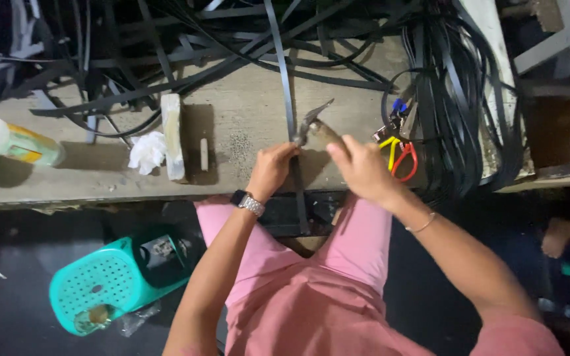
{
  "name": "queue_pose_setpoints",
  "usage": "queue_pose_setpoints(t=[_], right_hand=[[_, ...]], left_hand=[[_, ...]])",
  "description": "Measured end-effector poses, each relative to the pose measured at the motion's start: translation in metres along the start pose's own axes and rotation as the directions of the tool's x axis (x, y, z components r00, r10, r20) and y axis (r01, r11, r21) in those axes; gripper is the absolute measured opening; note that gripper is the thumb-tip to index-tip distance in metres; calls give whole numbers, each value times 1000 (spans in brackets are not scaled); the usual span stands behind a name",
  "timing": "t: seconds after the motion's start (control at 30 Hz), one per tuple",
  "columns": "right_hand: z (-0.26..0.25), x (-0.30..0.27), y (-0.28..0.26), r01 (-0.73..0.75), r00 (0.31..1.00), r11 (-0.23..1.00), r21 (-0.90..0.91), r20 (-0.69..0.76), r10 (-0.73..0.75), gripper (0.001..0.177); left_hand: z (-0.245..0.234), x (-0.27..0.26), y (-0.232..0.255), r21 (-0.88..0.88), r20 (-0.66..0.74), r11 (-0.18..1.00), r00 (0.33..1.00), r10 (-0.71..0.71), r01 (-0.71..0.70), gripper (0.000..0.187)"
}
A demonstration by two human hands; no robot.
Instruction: Punching a series of holes into a leather strap using a hammer and a punch tool, followed by wiping the strap.
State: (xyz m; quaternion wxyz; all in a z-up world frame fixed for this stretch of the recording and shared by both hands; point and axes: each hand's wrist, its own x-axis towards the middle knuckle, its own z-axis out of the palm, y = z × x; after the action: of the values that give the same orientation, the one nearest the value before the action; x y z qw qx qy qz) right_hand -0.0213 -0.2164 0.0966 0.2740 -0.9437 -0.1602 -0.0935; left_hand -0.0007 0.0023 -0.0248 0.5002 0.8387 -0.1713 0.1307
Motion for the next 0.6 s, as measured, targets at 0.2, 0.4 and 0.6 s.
queue_pose_setpoints(t=[0.2,0.4,0.6], right_hand=[[17,13,51,-102,985,991,-92,-152,87,31],[85,19,90,13,924,817,-576,-306,-230,34],[84,17,32,342,940,938,-52,11,-342,41]], left_hand=[[0,3,0,-56,-10,998,1000,-26,25,15],[-2,4,-3,-83,-10,994,998,-68,67,12],[0,9,3,-113,-40,982,987,-156,151,6]])
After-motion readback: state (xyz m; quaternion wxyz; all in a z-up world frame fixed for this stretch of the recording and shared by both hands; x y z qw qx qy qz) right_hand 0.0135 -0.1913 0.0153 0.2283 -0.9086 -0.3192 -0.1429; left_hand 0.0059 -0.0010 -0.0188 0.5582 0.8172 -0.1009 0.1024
